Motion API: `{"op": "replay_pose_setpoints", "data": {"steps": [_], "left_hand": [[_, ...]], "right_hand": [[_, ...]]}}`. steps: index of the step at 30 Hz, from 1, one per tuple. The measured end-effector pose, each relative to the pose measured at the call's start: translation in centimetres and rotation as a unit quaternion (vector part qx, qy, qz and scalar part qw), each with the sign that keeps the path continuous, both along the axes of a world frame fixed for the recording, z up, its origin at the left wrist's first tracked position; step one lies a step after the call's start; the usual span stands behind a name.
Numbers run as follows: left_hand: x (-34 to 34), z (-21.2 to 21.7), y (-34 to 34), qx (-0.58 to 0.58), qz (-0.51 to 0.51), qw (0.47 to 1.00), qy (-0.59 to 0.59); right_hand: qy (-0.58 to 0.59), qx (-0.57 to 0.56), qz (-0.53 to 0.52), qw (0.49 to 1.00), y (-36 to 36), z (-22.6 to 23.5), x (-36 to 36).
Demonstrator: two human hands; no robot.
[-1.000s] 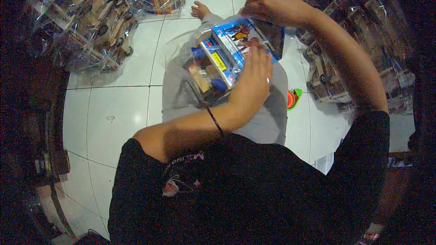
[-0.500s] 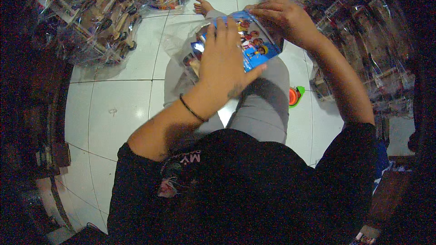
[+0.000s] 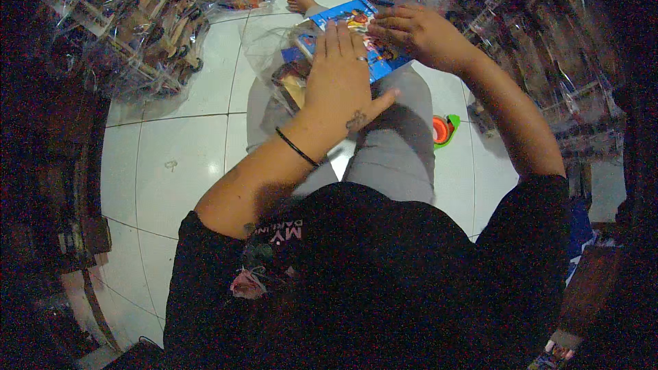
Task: The person sits on the floor and wraps wooden toy vehicles in clear plastic bags using a tape dispenser. They place the toys into bags, seal the edges with tape, and set the finished packages aside.
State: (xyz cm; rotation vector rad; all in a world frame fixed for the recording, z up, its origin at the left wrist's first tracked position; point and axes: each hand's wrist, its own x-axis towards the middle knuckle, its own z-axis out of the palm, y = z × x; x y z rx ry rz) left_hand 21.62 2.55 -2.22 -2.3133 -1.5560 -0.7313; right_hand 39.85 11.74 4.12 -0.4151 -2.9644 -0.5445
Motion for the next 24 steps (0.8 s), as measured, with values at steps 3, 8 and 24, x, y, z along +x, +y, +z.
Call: {"op": "replay_pose_setpoints", "data": {"steps": [3,8,24], "left_hand": [[0.1,1.6,-0.4,-0.035,-0.002,0.998,0.053],[0.2,5.4,-2.4,-0.246,-0.019,0.968,0.05],[0.1,0.4,-1.3,0.1,-0.136,0.981,0.093]], "right_hand": [[-0.004,0.009,0.0,1.0,-0.7,-0.6,0.2],[0.04,0.024,-0.043,0.998,-2.6,-1.2,0.0],[0.34,-0.213,-0.787,0.469,-8.3,-25.5,17.0]]}}
